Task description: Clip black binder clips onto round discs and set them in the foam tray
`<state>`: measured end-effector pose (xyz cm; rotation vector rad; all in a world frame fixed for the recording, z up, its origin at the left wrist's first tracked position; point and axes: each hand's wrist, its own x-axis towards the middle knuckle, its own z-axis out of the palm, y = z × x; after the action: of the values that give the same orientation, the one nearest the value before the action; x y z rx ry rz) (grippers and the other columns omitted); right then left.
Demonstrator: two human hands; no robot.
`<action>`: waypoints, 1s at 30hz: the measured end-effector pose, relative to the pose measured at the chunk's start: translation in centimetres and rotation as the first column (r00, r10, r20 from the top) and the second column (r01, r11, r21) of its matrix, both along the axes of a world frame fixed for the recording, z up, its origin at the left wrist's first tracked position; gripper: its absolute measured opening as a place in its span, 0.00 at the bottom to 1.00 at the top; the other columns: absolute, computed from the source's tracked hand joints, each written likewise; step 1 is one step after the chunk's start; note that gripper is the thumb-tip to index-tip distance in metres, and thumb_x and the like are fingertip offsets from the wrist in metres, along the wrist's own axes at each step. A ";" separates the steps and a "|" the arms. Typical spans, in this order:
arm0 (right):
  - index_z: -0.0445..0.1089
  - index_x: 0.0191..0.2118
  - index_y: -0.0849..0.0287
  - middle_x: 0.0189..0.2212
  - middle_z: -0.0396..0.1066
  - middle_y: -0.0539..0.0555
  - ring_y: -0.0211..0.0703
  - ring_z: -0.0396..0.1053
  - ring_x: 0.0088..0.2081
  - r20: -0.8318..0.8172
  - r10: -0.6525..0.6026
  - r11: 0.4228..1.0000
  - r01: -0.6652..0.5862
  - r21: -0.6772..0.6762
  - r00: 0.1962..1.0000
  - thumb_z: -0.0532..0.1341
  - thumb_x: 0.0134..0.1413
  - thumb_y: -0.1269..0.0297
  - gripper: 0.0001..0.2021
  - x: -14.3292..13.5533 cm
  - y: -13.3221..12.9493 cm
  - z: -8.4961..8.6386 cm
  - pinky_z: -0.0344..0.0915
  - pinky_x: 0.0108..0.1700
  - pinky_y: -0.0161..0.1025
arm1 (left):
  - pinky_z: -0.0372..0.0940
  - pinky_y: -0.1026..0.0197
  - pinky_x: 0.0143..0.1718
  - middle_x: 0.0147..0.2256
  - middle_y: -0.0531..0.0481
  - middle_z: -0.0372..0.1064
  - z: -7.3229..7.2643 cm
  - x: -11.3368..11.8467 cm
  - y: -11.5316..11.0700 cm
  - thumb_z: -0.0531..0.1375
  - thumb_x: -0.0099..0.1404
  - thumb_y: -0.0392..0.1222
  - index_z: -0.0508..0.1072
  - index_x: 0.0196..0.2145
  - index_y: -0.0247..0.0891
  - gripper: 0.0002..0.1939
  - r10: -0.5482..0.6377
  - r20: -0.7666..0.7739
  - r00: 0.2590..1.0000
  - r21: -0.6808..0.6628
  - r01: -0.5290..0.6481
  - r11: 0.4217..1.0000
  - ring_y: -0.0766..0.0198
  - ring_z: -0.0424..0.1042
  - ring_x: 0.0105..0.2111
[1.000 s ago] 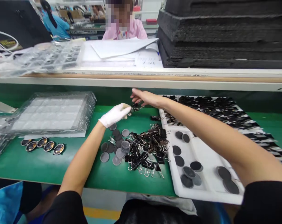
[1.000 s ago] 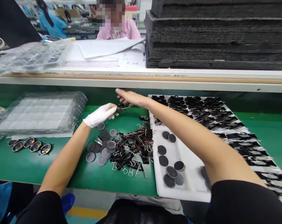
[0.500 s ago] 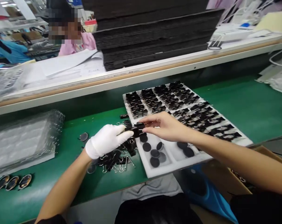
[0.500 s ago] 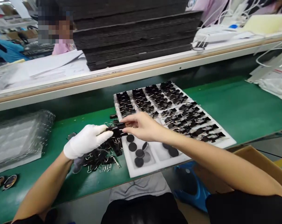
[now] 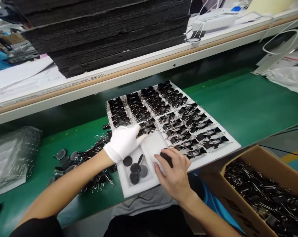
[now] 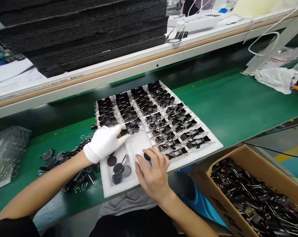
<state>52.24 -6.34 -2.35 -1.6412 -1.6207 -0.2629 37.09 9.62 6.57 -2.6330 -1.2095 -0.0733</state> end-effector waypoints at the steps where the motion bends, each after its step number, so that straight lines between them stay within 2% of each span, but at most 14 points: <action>1: 0.78 0.47 0.46 0.49 0.76 0.59 0.63 0.71 0.57 0.018 0.010 1.000 -0.010 -0.012 1.000 0.63 0.60 0.65 0.11 -0.1 0.0 -0.4 0.62 0.55 0.63 | 0.59 0.56 0.30 0.28 0.43 0.75 -0.5 0.8 0.3 0.49 0.73 0.62 0.74 0.41 0.38 0.26 0.022 -0.016 1.000 0.010 -0.022 1.000 0.49 0.77 0.31; 4: 0.78 0.46 0.48 0.50 0.76 0.59 0.64 0.70 0.58 0.008 0.012 1.000 -0.011 -0.022 1.000 0.62 0.60 0.66 0.12 -0.2 0.3 -1.0 0.62 0.54 0.62 | 0.58 0.55 0.29 0.30 0.42 0.74 -1.5 2.3 0.5 0.47 0.74 0.62 0.72 0.38 0.37 0.26 0.029 -0.048 0.998 0.000 -0.029 1.000 0.50 0.76 0.31; 7: 0.78 0.46 0.48 0.50 0.76 0.59 0.64 0.70 0.58 -0.006 0.009 1.000 -0.009 -0.014 1.000 0.61 0.59 0.65 0.12 -0.1 0.4 -1.3 0.62 0.54 0.61 | 0.58 0.55 0.29 0.33 0.41 0.74 -1.6 2.9 0.1 0.46 0.74 0.61 0.71 0.41 0.37 0.25 0.002 -0.082 0.997 -0.003 -0.002 1.000 0.51 0.75 0.32; 11: 0.77 0.47 0.47 0.52 0.75 0.60 0.67 0.69 0.58 -0.004 -0.009 1.000 0.009 -0.024 1.000 0.61 0.59 0.64 0.13 -0.2 0.3 -1.3 0.61 0.53 0.64 | 0.60 0.52 0.32 0.40 0.37 0.73 -1.1 2.6 -0.2 0.52 0.74 0.57 0.72 0.44 0.37 0.20 -0.018 -0.096 0.995 0.114 0.029 0.993 0.47 0.74 0.40; 15: 0.76 0.50 0.49 0.55 0.73 0.62 0.67 0.69 0.58 0.011 -0.020 0.994 0.021 -0.109 1.000 0.60 0.60 0.65 0.14 -0.4 0.1 -0.4 0.58 0.54 0.65 | 0.59 0.51 0.33 0.35 0.39 0.73 -1.4 1.7 0.4 0.49 0.75 0.56 0.73 0.40 0.37 0.21 -0.100 -0.117 0.988 0.047 0.106 0.993 0.47 0.74 0.36; 19: 0.73 0.56 0.52 0.58 0.72 0.62 0.68 0.68 0.56 0.136 0.008 0.981 0.018 -0.193 0.991 0.60 0.61 0.66 0.18 0.4 -0.3 0.9 0.57 0.52 0.65 | 0.58 0.50 0.35 0.35 0.39 0.73 -1.4 1.0 1.2 0.46 0.76 0.57 0.73 0.42 0.35 0.25 -0.090 -0.015 0.996 0.078 0.091 0.993 0.47 0.74 0.37; 22: 0.70 0.60 0.51 0.60 0.71 0.59 0.68 0.68 0.54 0.294 0.092 0.960 -0.006 -0.280 0.951 0.58 0.62 0.67 0.21 2.3 -0.6 1.3 0.56 0.48 0.64 | 0.58 0.51 0.34 0.37 0.40 0.73 -0.2 -0.1 1.6 0.42 0.77 0.49 0.74 0.44 0.36 0.23 -0.040 0.039 0.998 0.119 0.035 0.992 0.48 0.74 0.37; 24: 0.67 0.61 0.50 0.59 0.73 0.57 0.67 0.68 0.52 0.370 0.189 0.944 -0.064 -0.324 0.910 0.56 0.63 0.68 0.22 4.0 -0.5 1.1 0.56 0.44 0.61 | 0.58 0.52 0.34 0.38 0.41 0.73 1.2 -1.7 1.7 0.41 0.77 0.46 0.74 0.45 0.37 0.23 -0.007 0.031 0.999 0.113 0.004 0.994 0.50 0.75 0.37; 26: 0.65 0.62 0.48 0.54 0.76 0.57 0.65 0.68 0.48 0.414 0.271 0.936 -0.138 -0.323 0.869 0.54 0.63 0.69 0.23 5.5 0.2 0.6 0.56 0.39 0.57 | 0.60 0.52 0.36 0.39 0.42 0.75 2.6 -4.5 1.8 0.42 0.77 0.47 0.75 0.46 0.38 0.23 0.039 0.035 0.999 0.099 -0.042 0.994 0.51 0.75 0.38; 28: 0.64 0.63 0.46 0.49 0.78 0.58 0.63 0.69 0.45 0.425 0.310 0.933 -0.187 -0.307 0.851 0.53 0.63 0.68 0.24 6.4 1.1 0.1 0.55 0.35 0.55 | 0.63 0.53 0.41 0.43 0.43 0.76 3.8 -8.8 1.8 0.44 0.77 0.49 0.76 0.48 0.40 0.22 0.128 0.100 0.987 0.107 -0.138 0.985 0.52 0.76 0.41; 30: 0.64 0.61 0.44 0.45 0.77 0.59 0.63 0.69 0.45 0.377 0.323 0.933 -0.225 -0.281 0.868 0.51 0.63 0.66 0.23 6.7 1.9 -0.4 0.55 0.35 0.54 | 0.64 0.53 0.47 0.48 0.44 0.77 4.3 -14.4 1.9 0.44 0.76 0.50 0.75 0.51 0.42 0.23 0.268 0.208 0.941 0.121 -0.297 0.947 0.53 0.76 0.46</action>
<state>58.90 -4.45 -2.71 -1.5611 -2.2642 -0.3030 22.66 11.53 10.90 -2.3384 -1.5680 -0.3558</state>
